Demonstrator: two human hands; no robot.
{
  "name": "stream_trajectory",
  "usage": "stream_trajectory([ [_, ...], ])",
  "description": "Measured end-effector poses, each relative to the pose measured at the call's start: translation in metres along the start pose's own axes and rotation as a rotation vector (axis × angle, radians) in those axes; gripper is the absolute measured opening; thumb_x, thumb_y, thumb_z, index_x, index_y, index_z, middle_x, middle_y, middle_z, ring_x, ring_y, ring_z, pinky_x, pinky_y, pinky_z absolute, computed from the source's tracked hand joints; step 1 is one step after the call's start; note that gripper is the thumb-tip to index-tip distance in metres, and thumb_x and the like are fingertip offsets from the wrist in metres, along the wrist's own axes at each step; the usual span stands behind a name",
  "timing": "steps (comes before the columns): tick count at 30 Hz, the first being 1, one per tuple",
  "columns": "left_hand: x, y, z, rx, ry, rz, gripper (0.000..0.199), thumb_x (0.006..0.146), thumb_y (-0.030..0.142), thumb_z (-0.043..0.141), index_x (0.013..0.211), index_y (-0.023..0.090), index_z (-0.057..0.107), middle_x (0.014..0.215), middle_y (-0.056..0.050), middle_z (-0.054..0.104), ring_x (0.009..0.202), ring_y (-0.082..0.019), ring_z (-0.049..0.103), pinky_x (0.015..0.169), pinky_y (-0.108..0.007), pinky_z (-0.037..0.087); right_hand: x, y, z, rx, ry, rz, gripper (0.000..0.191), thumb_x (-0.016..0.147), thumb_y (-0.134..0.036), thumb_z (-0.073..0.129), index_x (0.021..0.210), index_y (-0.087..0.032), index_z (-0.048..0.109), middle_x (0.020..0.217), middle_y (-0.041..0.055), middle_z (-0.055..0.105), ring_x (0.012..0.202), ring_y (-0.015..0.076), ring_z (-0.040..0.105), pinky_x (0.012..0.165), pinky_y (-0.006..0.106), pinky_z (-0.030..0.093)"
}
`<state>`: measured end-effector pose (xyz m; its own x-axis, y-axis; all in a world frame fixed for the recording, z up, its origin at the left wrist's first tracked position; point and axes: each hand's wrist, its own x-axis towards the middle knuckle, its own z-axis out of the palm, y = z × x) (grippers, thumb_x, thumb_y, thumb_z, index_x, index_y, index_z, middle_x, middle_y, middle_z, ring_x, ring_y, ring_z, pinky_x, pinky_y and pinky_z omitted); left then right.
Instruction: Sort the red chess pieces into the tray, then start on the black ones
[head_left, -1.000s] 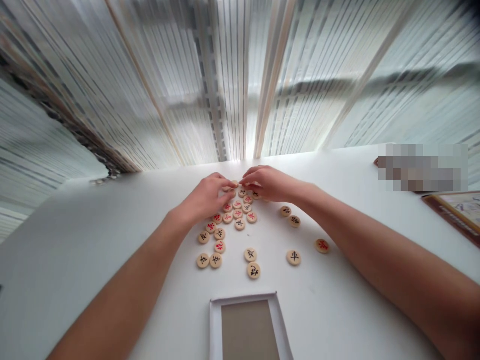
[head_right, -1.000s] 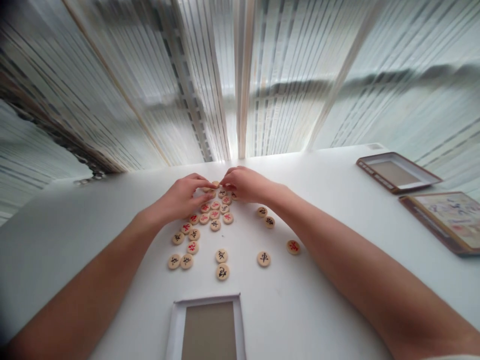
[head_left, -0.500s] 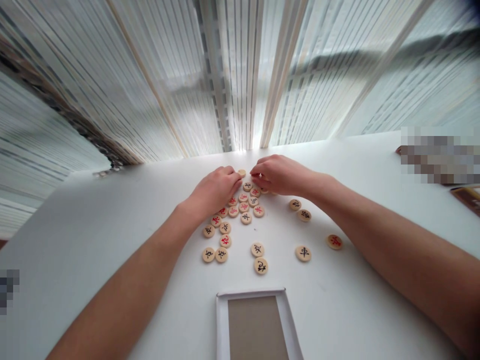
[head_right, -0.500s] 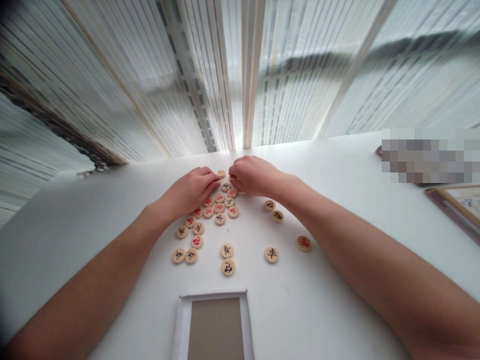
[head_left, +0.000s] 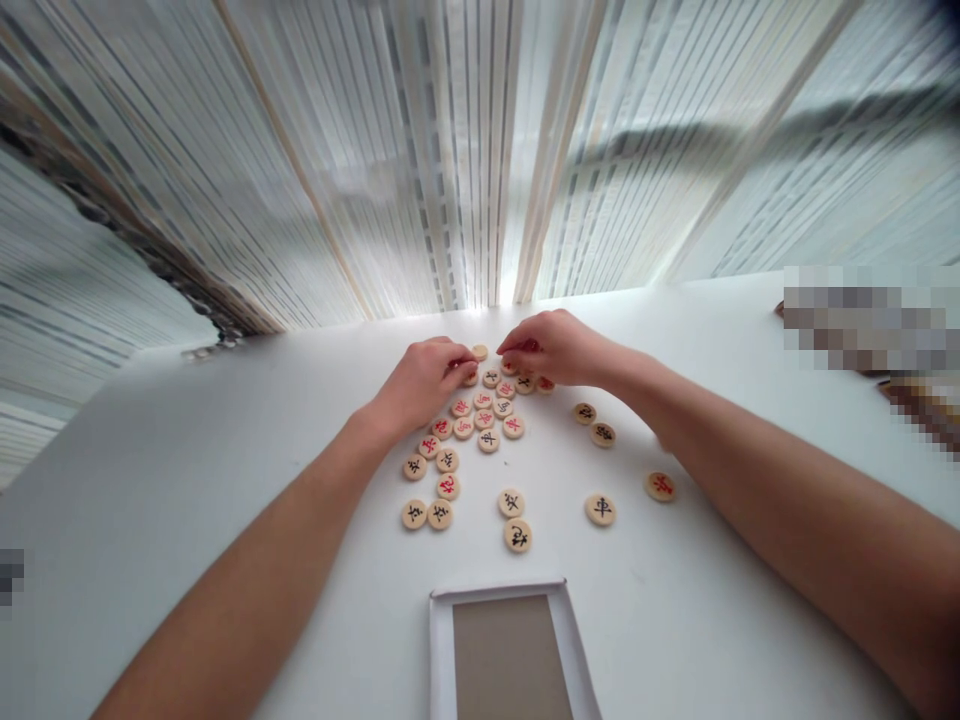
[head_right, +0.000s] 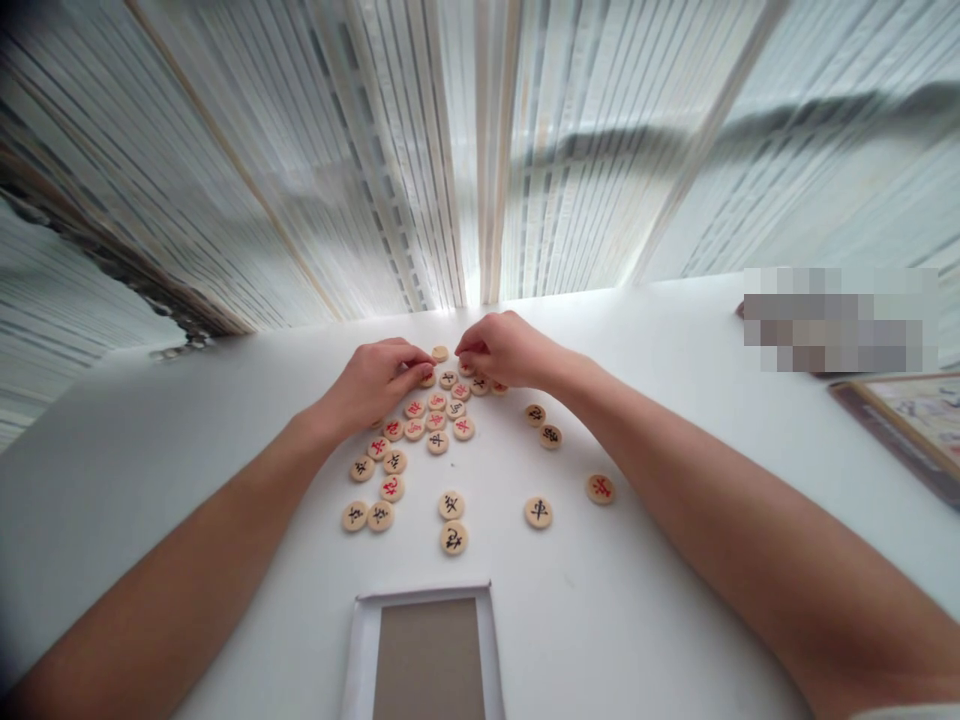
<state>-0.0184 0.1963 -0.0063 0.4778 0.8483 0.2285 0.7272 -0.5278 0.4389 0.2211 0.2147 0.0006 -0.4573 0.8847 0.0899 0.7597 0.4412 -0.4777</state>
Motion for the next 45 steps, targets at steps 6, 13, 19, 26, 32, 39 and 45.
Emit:
stream_trajectory([
  [6, -0.003, -0.007, -0.02, 0.016, -0.073, -0.049, 0.024, 0.1, 0.031, 0.063, 0.107, 0.021, 0.083, 0.105, -0.009, 0.08, 0.094, -0.025, 0.075, 0.085, -0.039, 0.059, -0.004, 0.003, -0.019, 0.001, -0.032, 0.049, 0.024, 0.094, -0.022, 0.073, 0.113, -0.023, 0.087, 0.097, 0.0065, 0.085, 0.088, 0.0245, 0.077, 0.082, 0.038, 0.059],
  [13, -0.005, -0.009, -0.037, 0.032, -0.181, -0.056, 0.022, 0.088, 0.035, 0.075, 0.104, 0.022, 0.084, 0.104, -0.01, 0.08, 0.092, -0.026, 0.077, 0.08, -0.038, 0.062, -0.01, 0.009, -0.033, -0.009, -0.12, 0.061, 0.019, 0.088, -0.027, 0.083, 0.105, -0.023, 0.088, 0.089, 0.0046, 0.083, 0.081, 0.0228, 0.076, 0.073, 0.036, 0.058],
  [19, -0.004, -0.01, -0.033, 0.044, -0.184, -0.034, 0.028, 0.089, 0.039, 0.076, 0.109, 0.021, 0.084, 0.113, -0.011, 0.076, 0.091, -0.026, 0.075, 0.081, -0.039, 0.06, -0.01, 0.003, -0.03, -0.032, -0.052, 0.03, 0.019, 0.093, -0.025, 0.074, 0.106, -0.022, 0.087, 0.095, 0.0064, 0.083, 0.087, 0.0229, 0.075, 0.077, 0.036, 0.057],
  [26, -0.005, -0.008, -0.017, 0.025, -0.151, 0.071, 0.026, 0.099, 0.043, 0.069, 0.107, 0.024, 0.084, 0.115, -0.009, 0.071, 0.103, -0.026, 0.072, 0.092, -0.041, 0.059, -0.012, -0.015, -0.031, -0.03, -0.003, -0.033, 0.021, 0.097, -0.027, 0.068, 0.103, -0.022, 0.087, 0.095, 0.0054, 0.084, 0.088, 0.0216, 0.075, 0.08, 0.035, 0.054],
  [32, -0.003, -0.002, -0.016, 0.041, -0.039, 0.135, 0.016, 0.092, 0.036, 0.076, 0.092, 0.021, 0.078, 0.103, -0.009, 0.075, 0.105, -0.03, 0.069, 0.092, -0.044, 0.057, -0.017, -0.024, -0.034, 0.031, 0.043, -0.061, 0.019, 0.096, -0.025, 0.07, 0.102, -0.02, 0.088, 0.094, 0.006, 0.084, 0.086, 0.0215, 0.075, 0.077, 0.034, 0.054],
  [39, -0.015, 0.041, -0.031, 0.013, 0.247, 0.219, 0.013, 0.095, 0.031, 0.072, 0.097, 0.019, 0.075, 0.095, -0.005, 0.081, 0.089, -0.022, 0.074, 0.087, -0.038, 0.059, -0.034, -0.053, -0.041, 0.309, 0.138, -0.077, 0.024, 0.099, -0.036, 0.072, 0.101, -0.016, 0.086, 0.081, 0.0066, 0.08, 0.074, 0.0195, 0.074, 0.066, 0.031, 0.053],
  [45, -0.052, 0.076, -0.039, 0.017, 0.46, 0.308, 0.009, 0.092, 0.027, 0.077, 0.095, 0.019, 0.074, 0.089, -0.004, 0.081, 0.082, -0.02, 0.076, 0.079, -0.034, 0.061, -0.079, -0.075, -0.031, 0.895, 0.02, 0.037, 0.044, 0.085, -0.056, 0.089, 0.095, -0.014, 0.083, 0.086, 0.0098, 0.082, 0.073, 0.0176, 0.075, 0.064, 0.029, 0.061],
])
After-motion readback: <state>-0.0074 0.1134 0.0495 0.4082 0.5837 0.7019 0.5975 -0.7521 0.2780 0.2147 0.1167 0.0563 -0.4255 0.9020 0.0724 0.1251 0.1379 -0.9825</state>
